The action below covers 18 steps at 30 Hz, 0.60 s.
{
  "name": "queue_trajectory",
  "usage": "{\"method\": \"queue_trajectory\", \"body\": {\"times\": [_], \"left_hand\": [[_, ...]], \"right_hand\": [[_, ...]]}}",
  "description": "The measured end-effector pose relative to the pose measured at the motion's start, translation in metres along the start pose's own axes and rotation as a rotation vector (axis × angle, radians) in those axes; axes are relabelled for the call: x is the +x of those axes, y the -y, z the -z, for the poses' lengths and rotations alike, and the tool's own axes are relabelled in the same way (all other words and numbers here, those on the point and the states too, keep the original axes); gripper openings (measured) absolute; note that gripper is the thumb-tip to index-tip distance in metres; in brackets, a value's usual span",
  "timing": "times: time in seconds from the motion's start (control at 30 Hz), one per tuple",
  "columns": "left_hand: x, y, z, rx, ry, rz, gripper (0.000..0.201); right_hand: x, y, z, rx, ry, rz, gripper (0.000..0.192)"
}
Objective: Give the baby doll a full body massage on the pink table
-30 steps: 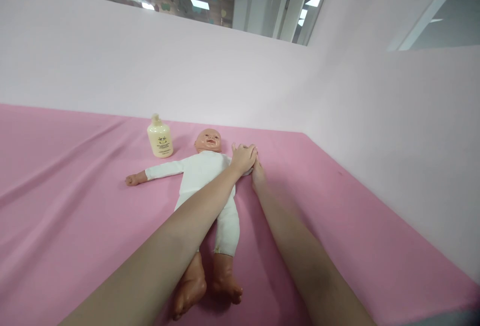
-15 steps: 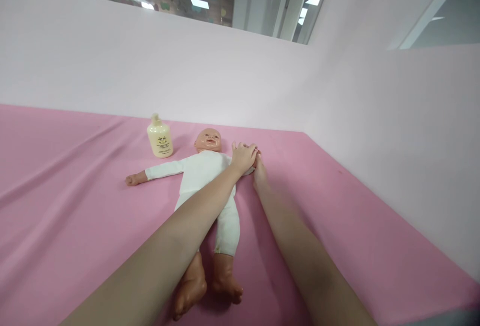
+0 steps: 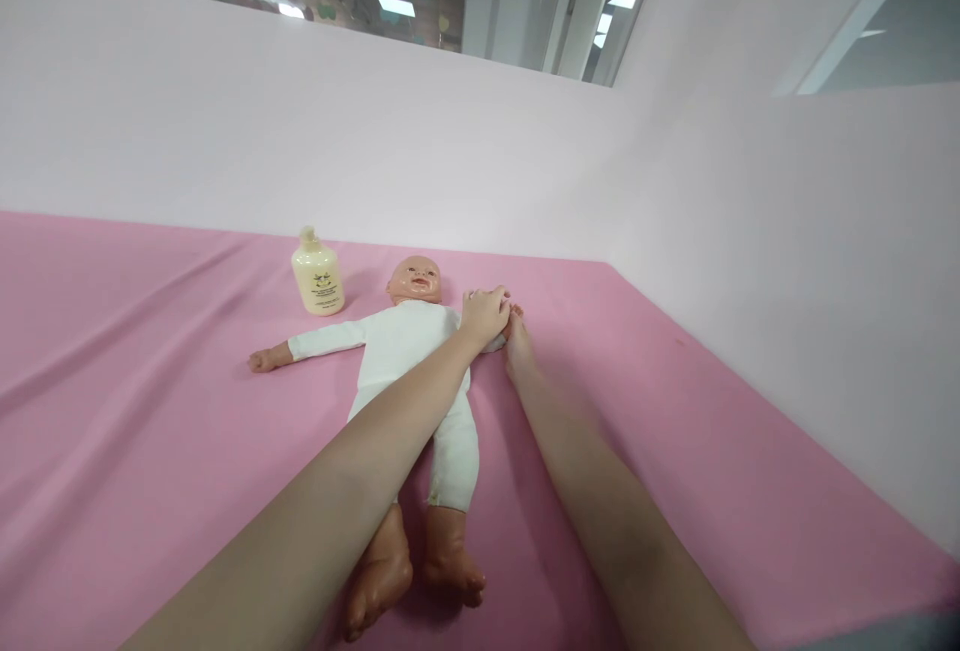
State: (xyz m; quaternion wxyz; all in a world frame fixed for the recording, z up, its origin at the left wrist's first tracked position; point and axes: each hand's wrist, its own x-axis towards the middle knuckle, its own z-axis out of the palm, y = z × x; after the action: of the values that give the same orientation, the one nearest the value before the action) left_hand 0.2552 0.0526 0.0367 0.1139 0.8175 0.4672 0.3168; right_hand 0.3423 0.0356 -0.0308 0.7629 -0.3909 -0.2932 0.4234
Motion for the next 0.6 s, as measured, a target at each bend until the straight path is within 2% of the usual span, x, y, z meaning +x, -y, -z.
{"method": "queue_trajectory", "body": {"times": [0.1,0.6], "left_hand": [[0.0,0.0006,-0.0007,-0.057,0.009,0.041,0.026],[-0.0001,0.0047,-0.006,-0.102,0.032,0.11,0.023]], "right_hand": [[-0.0004,0.0002,0.0002,0.025,-0.034,-0.027,0.003],[-0.0047,0.0066,-0.0019,0.069,-0.068,-0.068,0.008]]}}
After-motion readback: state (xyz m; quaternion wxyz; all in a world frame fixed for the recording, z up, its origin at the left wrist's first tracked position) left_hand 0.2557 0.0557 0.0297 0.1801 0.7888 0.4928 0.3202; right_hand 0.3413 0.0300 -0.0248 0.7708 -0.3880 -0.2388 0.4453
